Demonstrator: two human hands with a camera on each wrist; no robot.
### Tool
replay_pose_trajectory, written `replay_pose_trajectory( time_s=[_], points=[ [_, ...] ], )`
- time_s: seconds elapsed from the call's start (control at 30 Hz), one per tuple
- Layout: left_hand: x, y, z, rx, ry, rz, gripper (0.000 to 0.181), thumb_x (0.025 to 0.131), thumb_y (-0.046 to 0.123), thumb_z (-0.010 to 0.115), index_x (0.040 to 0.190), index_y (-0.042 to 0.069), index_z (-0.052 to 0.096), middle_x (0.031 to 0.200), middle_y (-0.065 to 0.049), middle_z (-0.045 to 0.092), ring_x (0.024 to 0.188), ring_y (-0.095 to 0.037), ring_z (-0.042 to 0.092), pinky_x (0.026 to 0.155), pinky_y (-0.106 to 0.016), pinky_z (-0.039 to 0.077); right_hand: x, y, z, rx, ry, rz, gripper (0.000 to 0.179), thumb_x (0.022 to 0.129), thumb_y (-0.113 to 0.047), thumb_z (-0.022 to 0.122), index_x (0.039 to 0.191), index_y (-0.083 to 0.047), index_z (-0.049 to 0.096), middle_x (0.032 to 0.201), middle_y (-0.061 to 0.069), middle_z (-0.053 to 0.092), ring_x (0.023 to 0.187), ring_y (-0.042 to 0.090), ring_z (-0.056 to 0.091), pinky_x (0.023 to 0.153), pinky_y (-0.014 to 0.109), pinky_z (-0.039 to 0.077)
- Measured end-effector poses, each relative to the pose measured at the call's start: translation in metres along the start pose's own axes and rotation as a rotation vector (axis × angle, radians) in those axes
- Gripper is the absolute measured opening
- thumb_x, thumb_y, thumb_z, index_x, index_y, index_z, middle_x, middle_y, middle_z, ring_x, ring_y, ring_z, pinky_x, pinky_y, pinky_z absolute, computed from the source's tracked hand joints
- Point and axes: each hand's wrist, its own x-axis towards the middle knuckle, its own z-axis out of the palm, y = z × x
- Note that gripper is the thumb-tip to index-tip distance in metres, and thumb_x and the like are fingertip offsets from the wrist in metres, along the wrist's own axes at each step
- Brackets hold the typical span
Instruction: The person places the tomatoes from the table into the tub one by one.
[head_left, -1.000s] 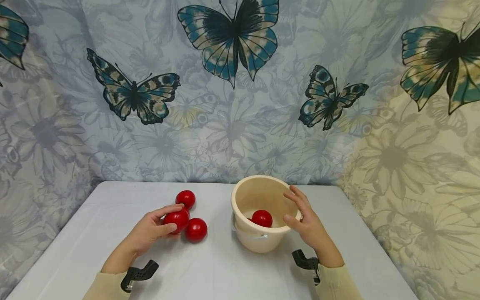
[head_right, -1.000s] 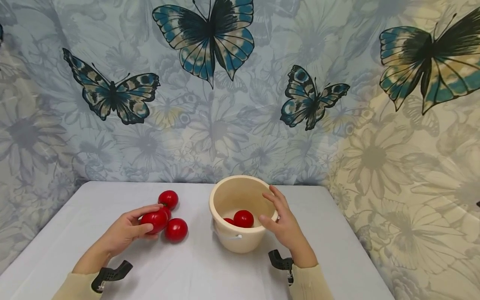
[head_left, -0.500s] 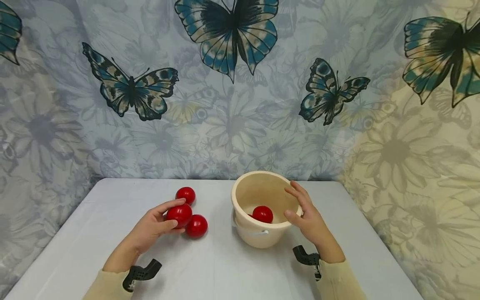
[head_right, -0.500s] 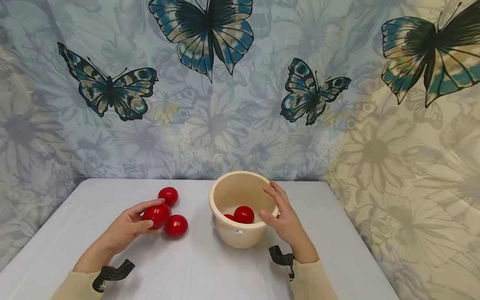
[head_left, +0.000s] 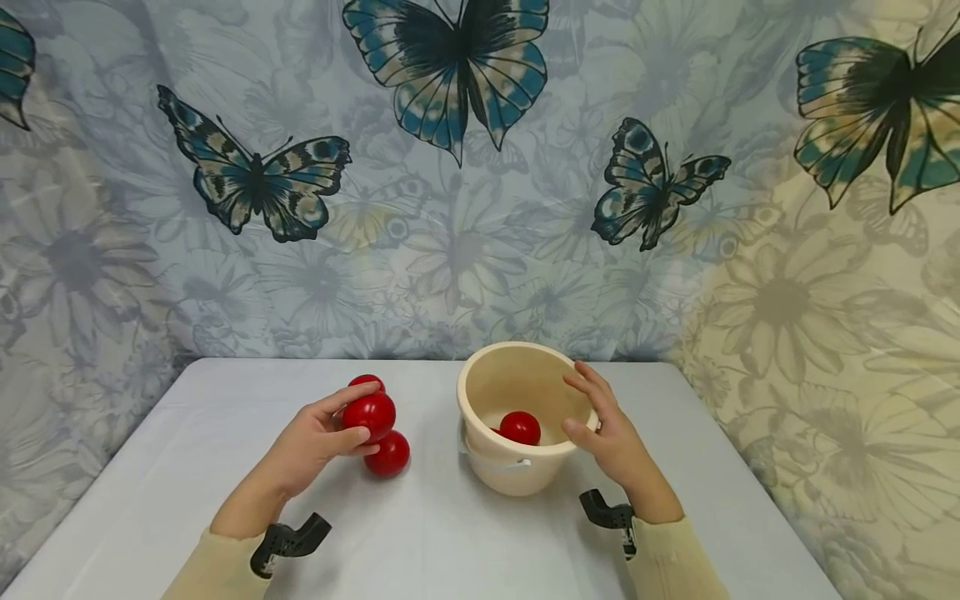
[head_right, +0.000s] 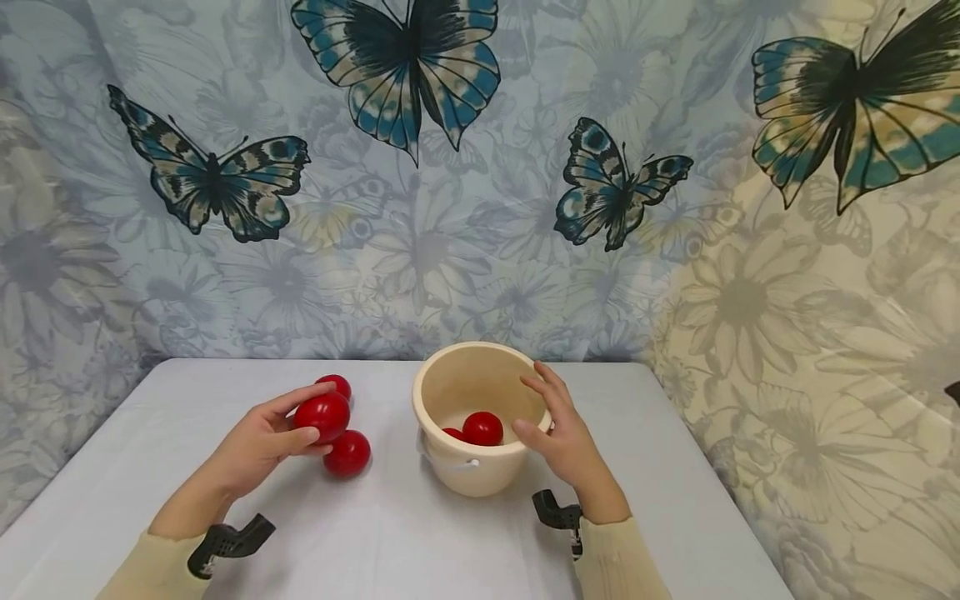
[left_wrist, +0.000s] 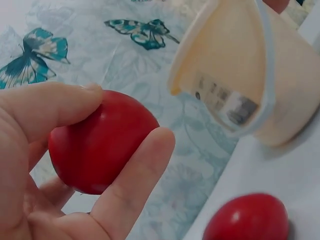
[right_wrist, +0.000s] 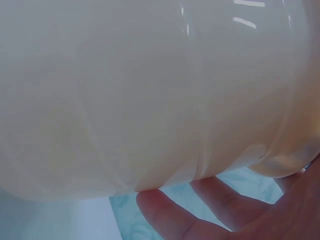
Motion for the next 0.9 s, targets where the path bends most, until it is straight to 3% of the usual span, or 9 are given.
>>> replay_pose_trajectory(
  time_s=[0.23, 0.43, 0.67, 0.9],
  points=[
    [0.016, 0.025, 0.016, 0.069, -0.005, 0.016, 0.059, 0.092, 0.005, 0.07, 0.147, 0.007, 0.049, 0.15, -0.015, 0.038, 0.115, -0.043, 0.057, 0.085, -0.049, 0.056, 0.003, -0.003, -0.002, -0.025, 0.004, -0.017, 0.06, 0.094, -0.004, 0.063, 0.149, -0.002, 0.041, 0.163, 0.013, 0.013, 0.139, 0.047, 0.03, 0.091, 0.04, 0.052],
    [0.033, 0.044, 0.043, 0.018, -0.056, 0.1, 0.056, 0.09, -0.004, 0.069, 0.143, 0.001, 0.052, 0.151, -0.012, 0.037, 0.122, -0.042, 0.051, 0.083, -0.052, 0.056, 0.003, -0.005, -0.003, -0.024, 0.005, -0.014, 0.059, 0.093, -0.004, 0.062, 0.148, -0.002, 0.042, 0.163, 0.012, 0.013, 0.14, 0.046, 0.028, 0.093, 0.044, 0.051],
    [0.054, 0.049, 0.076, 0.001, -0.074, 0.119, 0.056, 0.09, -0.002, 0.071, 0.143, 0.007, 0.054, 0.152, -0.007, 0.04, 0.125, -0.036, 0.052, 0.084, -0.049, 0.057, 0.0, -0.002, -0.002, -0.022, 0.014, -0.002, 0.058, 0.094, -0.004, 0.063, 0.149, -0.002, 0.042, 0.163, 0.011, 0.014, 0.14, 0.046, 0.027, 0.092, 0.044, 0.052],
    [0.07, 0.047, 0.093, 0.001, -0.078, 0.107, 0.052, 0.09, -0.004, 0.07, 0.139, 0.008, 0.058, 0.147, -0.006, 0.045, 0.125, -0.034, 0.051, 0.084, -0.047, 0.057, -0.001, -0.002, 0.001, -0.007, 0.013, -0.002, 0.058, 0.094, -0.005, 0.062, 0.149, -0.002, 0.042, 0.163, 0.009, 0.013, 0.141, 0.044, 0.026, 0.093, 0.04, 0.051]
  ],
)
